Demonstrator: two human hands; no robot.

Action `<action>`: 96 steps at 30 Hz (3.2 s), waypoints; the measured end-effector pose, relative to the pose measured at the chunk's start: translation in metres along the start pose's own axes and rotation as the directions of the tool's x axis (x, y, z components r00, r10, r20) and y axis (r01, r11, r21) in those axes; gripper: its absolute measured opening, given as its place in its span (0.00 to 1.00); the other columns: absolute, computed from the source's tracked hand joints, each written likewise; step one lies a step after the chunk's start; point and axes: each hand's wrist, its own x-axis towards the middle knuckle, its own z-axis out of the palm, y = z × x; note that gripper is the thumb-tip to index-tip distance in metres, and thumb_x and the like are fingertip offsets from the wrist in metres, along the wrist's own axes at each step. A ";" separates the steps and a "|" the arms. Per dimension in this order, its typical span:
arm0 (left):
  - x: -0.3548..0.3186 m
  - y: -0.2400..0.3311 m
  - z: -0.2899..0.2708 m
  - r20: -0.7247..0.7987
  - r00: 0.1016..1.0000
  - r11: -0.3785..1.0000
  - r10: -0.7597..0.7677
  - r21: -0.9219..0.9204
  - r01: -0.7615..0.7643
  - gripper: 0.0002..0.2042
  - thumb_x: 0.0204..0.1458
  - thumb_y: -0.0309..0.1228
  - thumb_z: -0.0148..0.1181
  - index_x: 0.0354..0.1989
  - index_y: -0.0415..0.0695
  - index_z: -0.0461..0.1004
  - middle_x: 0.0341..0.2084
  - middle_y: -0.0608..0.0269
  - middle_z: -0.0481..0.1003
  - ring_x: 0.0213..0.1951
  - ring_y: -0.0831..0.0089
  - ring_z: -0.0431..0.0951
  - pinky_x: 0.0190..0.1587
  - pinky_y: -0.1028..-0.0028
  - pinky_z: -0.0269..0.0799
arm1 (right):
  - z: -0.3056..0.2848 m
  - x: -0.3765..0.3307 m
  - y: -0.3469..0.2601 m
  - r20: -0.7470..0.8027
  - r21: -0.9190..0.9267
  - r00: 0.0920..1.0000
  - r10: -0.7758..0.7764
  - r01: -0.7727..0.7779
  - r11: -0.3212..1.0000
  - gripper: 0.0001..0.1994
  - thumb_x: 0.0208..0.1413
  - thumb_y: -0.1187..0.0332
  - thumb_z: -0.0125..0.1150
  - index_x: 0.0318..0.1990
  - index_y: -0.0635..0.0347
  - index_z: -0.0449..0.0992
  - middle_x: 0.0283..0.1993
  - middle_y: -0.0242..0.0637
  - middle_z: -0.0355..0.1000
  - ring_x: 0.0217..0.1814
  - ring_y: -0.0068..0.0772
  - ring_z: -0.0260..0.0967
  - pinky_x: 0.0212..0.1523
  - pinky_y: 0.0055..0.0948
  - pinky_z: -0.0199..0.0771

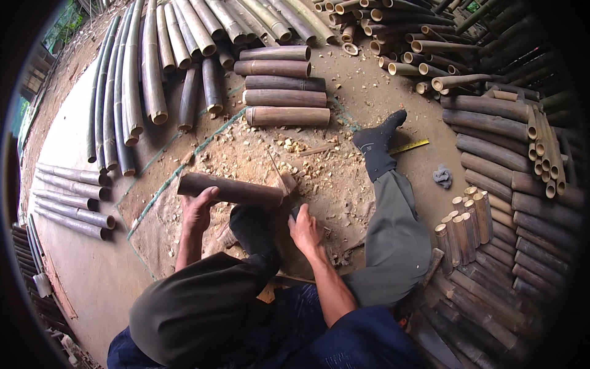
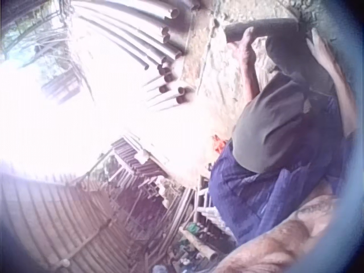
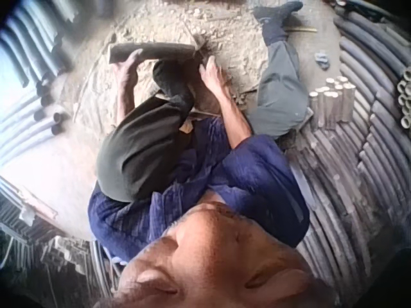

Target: The person sits on the ground and uses a knife to sharpen the end of a bamboo pole. They hold the pole with their left hand and scrape the knife along the edge to create a tapered point, then place the finished piece on a pile of similar bamboo segments.

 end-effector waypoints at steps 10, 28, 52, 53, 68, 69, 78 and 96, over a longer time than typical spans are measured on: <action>-0.002 -0.006 0.006 -0.186 0.971 0.981 0.149 -0.092 -0.168 0.25 0.48 0.21 0.79 0.53 0.38 0.73 0.44 0.56 0.79 0.44 0.67 0.83 0.51 0.67 0.82 | -0.068 -0.024 -0.072 -0.213 0.310 0.949 -0.231 0.290 0.906 0.17 0.69 0.57 0.61 0.47 0.61 0.65 0.37 0.57 0.80 0.39 0.67 0.80 0.38 0.60 0.78; -0.003 -0.009 -0.004 -0.211 0.974 0.979 0.084 -0.166 -0.120 0.25 0.48 0.22 0.77 0.53 0.38 0.72 0.43 0.54 0.80 0.44 0.64 0.84 0.51 0.63 0.85 | -0.035 -0.005 -0.040 0.041 0.260 0.998 -0.049 0.037 0.965 0.18 0.67 0.56 0.62 0.49 0.63 0.68 0.35 0.63 0.79 0.41 0.69 0.79 0.39 0.62 0.77; -0.005 -0.006 -0.005 -0.087 0.996 0.978 0.016 -0.208 -0.034 0.29 0.45 0.19 0.77 0.56 0.41 0.70 0.46 0.57 0.77 0.48 0.66 0.81 0.54 0.64 0.83 | -0.027 -0.013 -0.026 0.069 0.191 0.996 -0.064 0.050 0.980 0.18 0.66 0.58 0.63 0.49 0.63 0.68 0.35 0.61 0.79 0.40 0.69 0.80 0.36 0.58 0.78; -0.016 -0.010 -0.014 -0.132 0.991 0.981 0.026 -0.188 -0.051 0.28 0.46 0.19 0.77 0.55 0.41 0.71 0.45 0.58 0.77 0.47 0.67 0.81 0.53 0.65 0.83 | -0.045 -0.021 -0.046 0.046 0.264 0.995 -0.088 0.073 0.962 0.17 0.66 0.59 0.64 0.48 0.64 0.68 0.35 0.59 0.79 0.39 0.70 0.79 0.37 0.56 0.78; -0.008 0.002 -0.026 0.118 0.986 0.987 0.113 0.100 -0.125 0.33 0.41 0.22 0.82 0.56 0.44 0.70 0.48 0.60 0.75 0.51 0.67 0.76 0.57 0.64 0.75 | -0.081 -0.023 -0.076 -0.138 0.391 0.967 -0.213 0.251 0.885 0.16 0.67 0.59 0.63 0.49 0.61 0.69 0.31 0.57 0.78 0.36 0.65 0.80 0.33 0.56 0.77; -0.009 -0.002 -0.028 0.120 0.988 0.989 0.098 0.101 -0.110 0.33 0.40 0.22 0.82 0.56 0.43 0.70 0.48 0.60 0.75 0.51 0.68 0.76 0.57 0.64 0.75 | -0.080 -0.025 -0.074 -0.225 0.411 0.942 -0.249 0.323 0.852 0.16 0.67 0.59 0.64 0.49 0.61 0.69 0.31 0.56 0.78 0.36 0.64 0.80 0.33 0.55 0.77; -0.013 0.004 -0.008 0.032 0.998 0.972 0.055 -0.229 -0.046 0.32 0.43 0.17 0.77 0.57 0.44 0.69 0.50 0.56 0.76 0.55 0.62 0.78 0.62 0.60 0.75 | -0.057 -0.011 -0.058 0.032 0.262 0.998 -0.049 0.039 0.964 0.18 0.66 0.57 0.64 0.50 0.62 0.69 0.39 0.59 0.80 0.41 0.67 0.80 0.39 0.60 0.78; -0.036 -0.028 -0.032 -0.157 0.911 0.917 -0.380 0.063 0.394 0.18 0.56 0.30 0.71 0.50 0.34 0.76 0.39 0.53 0.81 0.41 0.63 0.85 0.38 0.66 0.86 | 0.000 -0.001 -0.006 -0.010 0.433 0.997 0.076 -0.064 0.899 0.21 0.64 0.54 0.64 0.54 0.56 0.68 0.39 0.58 0.78 0.43 0.68 0.77 0.42 0.58 0.75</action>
